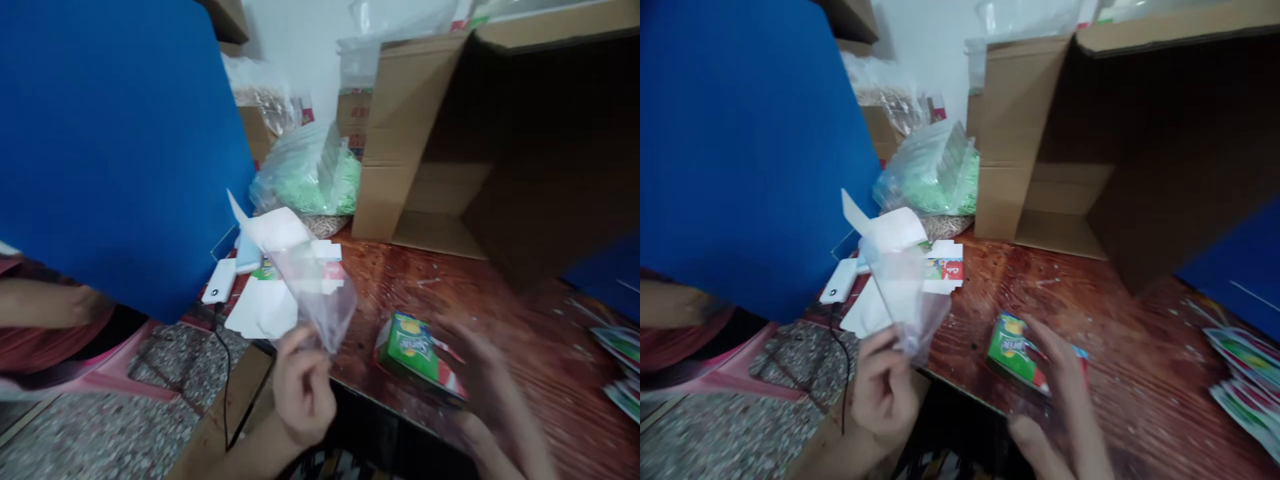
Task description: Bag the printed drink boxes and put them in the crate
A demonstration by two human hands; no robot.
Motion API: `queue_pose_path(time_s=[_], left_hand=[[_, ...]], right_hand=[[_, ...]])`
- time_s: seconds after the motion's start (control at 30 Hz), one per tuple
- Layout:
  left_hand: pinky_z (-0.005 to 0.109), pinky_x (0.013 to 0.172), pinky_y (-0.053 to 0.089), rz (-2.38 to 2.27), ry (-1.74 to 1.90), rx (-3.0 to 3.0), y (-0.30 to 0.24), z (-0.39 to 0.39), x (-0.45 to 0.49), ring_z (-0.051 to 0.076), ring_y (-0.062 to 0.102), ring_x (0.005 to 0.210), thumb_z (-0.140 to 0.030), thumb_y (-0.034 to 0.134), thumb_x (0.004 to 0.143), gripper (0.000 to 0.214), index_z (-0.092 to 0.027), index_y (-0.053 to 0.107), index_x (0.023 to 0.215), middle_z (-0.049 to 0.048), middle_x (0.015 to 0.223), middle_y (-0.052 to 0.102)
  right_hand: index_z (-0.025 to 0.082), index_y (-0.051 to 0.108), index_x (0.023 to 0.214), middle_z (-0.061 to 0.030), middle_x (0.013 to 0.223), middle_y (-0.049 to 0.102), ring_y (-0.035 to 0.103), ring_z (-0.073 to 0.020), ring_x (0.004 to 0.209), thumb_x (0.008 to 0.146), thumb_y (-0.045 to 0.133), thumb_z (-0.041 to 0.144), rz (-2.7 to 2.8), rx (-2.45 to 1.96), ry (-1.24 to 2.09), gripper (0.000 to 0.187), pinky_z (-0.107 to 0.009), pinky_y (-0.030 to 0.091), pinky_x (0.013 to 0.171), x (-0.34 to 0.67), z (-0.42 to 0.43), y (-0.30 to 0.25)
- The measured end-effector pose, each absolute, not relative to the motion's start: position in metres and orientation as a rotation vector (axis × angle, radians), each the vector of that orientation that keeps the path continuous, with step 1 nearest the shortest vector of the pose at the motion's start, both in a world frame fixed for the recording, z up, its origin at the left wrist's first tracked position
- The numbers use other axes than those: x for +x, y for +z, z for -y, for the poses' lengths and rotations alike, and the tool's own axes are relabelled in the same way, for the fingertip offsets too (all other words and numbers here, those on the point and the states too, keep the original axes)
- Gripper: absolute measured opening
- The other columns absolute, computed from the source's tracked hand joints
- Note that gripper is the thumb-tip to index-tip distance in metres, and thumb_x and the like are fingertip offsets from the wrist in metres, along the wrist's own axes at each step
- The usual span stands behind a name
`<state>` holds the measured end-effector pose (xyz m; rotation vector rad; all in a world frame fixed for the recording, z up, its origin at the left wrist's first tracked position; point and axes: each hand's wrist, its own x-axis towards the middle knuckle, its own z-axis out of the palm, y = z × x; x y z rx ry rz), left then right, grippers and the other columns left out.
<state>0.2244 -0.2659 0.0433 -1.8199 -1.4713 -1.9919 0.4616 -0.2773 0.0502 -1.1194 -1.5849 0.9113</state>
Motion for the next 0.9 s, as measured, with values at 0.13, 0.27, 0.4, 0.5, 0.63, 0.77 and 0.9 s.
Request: queue_pose_path(time_s=[0.13,0.27,0.4,0.5,0.63,0.77,0.9], left_hand=[[0.041,0.073,0.061,1.176,-1.697,-2.376,0.036,0.285,0.265,0.029,0.069,0.095,-0.012,0.058,0.078,0.032,-0.029,0.063,0.105,0.0131,0.104,0.069],[0.038,0.082,0.061,0.911,-1.582,-2.59,0.043,0.282,0.268,0.029,0.068,0.102,-0.031,0.069,0.081,0.025,-0.025,0.065,0.105,0.0128,0.105,0.071],[0.043,0.094,0.054,1.424,-2.024,-2.376,0.057,0.254,0.257,0.025,0.063,0.108,-0.031,0.069,0.083,0.029,-0.025,0.06,0.11,0.0094,0.116,0.065],[0.037,0.088,0.053,2.12,-2.405,-2.171,0.062,0.225,0.258,0.021,0.063,0.105,-0.037,0.069,0.081,0.037,-0.022,0.056,0.112,0.009,0.115,0.063],[0.028,0.075,0.051,2.781,-2.532,-2.071,0.049,0.207,0.269,0.02,0.063,0.096,-0.047,0.077,0.069,0.056,-0.018,0.054,0.112,0.0082,0.106,0.064],[0.021,0.062,0.047,3.08,-2.448,-2.005,0.026,0.215,0.269,0.017,0.064,0.089,-0.044,0.083,0.061,0.066,-0.018,0.055,0.115,0.0062,0.097,0.068],[0.018,0.044,0.039,3.269,-2.333,-2.348,0.019,0.223,0.258,0.011,0.061,0.062,-0.044,0.083,0.062,0.057,-0.015,0.062,0.106,0.0041,0.082,0.069]], right_hand=[[0.028,0.058,0.124,-0.0058,0.099,0.066,0.064,-0.0198,0.087,0.081,0.07,0.047,1.394,-1.039,1.349,0.048,-0.03,0.054,0.073,0.432,0.247,0.083],[0.022,0.062,0.09,0.0042,0.065,0.055,0.049,-0.008,0.053,0.08,0.074,0.035,1.142,-1.017,1.455,0.02,-0.019,0.041,0.052,0.448,0.245,0.08],[0.021,0.061,0.077,0.0042,0.064,0.053,0.046,-0.0064,0.051,0.076,0.077,0.025,1.085,-0.902,1.253,0.016,-0.017,0.036,0.047,0.479,0.269,0.077],[0.021,0.059,0.071,0.0053,0.057,0.05,0.044,-0.0067,0.044,0.072,0.079,0.027,1.02,-0.85,1.064,0.021,-0.017,0.033,0.042,0.496,0.282,0.078],[0.022,0.059,0.069,0.0045,0.059,0.055,0.049,-0.0086,0.046,0.069,0.079,0.024,1.032,-1.0,0.718,0.021,-0.02,0.038,0.044,0.524,0.291,0.066],[0.021,0.065,0.073,0.0024,0.064,0.061,0.055,-0.0106,0.051,0.069,0.077,0.014,1.244,-1.182,0.415,0.015,-0.022,0.044,0.048,0.554,0.299,0.047],[0.022,0.07,0.079,0.0,0.068,0.067,0.062,-0.0161,0.06,0.074,0.073,0.015,1.468,-1.215,0.238,0.01,-0.031,0.053,0.061,0.568,0.302,0.039]])
